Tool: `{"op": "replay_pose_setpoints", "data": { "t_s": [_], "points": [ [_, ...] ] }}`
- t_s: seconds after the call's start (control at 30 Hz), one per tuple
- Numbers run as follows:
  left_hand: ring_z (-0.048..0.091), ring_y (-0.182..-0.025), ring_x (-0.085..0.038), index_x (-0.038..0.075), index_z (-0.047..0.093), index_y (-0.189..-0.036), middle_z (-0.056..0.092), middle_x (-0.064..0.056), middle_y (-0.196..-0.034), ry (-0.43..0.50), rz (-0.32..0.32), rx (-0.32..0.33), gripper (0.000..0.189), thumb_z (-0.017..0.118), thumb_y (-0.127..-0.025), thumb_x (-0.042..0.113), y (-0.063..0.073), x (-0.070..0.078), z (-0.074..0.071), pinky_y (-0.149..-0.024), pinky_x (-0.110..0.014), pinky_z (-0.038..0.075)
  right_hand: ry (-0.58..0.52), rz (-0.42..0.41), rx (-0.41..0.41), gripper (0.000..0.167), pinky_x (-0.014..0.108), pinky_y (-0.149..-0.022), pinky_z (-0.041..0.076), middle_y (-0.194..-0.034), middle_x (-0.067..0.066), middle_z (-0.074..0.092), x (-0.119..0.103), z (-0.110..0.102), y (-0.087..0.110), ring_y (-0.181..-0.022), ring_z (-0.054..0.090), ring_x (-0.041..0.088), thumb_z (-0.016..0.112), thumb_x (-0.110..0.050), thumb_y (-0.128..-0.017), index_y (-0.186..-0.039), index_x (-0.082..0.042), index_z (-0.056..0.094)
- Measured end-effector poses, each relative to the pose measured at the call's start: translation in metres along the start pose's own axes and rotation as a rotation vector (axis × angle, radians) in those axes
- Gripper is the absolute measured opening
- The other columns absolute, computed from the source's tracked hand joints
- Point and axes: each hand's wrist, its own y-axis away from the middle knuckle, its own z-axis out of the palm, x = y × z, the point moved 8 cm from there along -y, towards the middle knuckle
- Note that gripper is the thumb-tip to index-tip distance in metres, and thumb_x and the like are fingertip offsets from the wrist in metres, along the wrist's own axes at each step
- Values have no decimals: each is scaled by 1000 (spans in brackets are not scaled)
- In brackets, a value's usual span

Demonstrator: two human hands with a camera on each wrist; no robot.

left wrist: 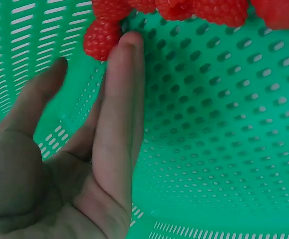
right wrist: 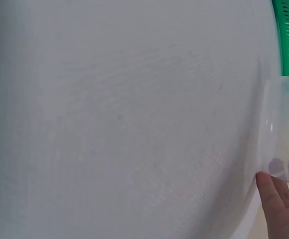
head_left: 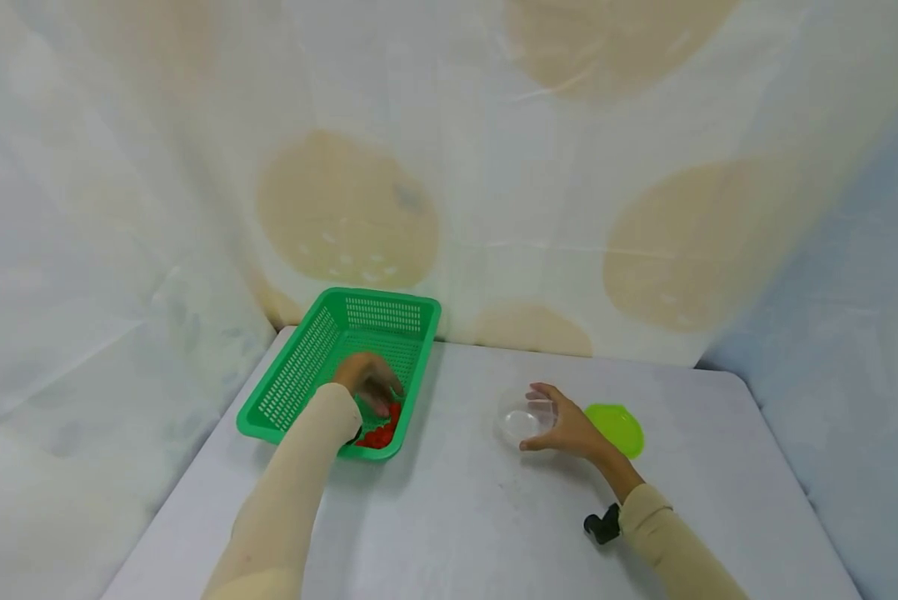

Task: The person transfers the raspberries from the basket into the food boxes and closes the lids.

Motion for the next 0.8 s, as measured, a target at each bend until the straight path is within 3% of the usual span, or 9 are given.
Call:
{"op": "replay_pose_setpoints", "data": {
  "t_s": [0.3, 0.5, 0.8],
  "points": [
    [73, -78, -24, -7, 59, -107, 70, -18, -95, 8, 40, 57, 43, 84, -75, 8, -3, -3, 2, -72, -32, 59, 9, -43, -5, 105, 67, -107, 26, -143, 7, 50, -4, 0, -1, -136, 38, 33, 92, -36, -63, -149, -13, 35],
    [72, -79, -24, -8, 62, -103, 68, -20, -99, -25, 65, -2, 31, 78, -81, 6, -9, 0, 6, -73, -32, 59, 28, -36, -9, 106, 68, -106, 25, -142, 6, 51, 0, 1, -2, -137, 36, 34, 92, -39, -63, -149, -13, 35],
    [72, -77, -23, -7, 66, -100, 69, -19, -97, -24, 81, -12, 23, 73, -83, 6, -12, 3, 5, -72, -31, 59, 14, -26, -11, 106, 65, -108, 25, -142, 6, 51, 0, 1, -3, -136, 38, 32, 93, -36, -63, -149, -14, 35]
  ]
}}
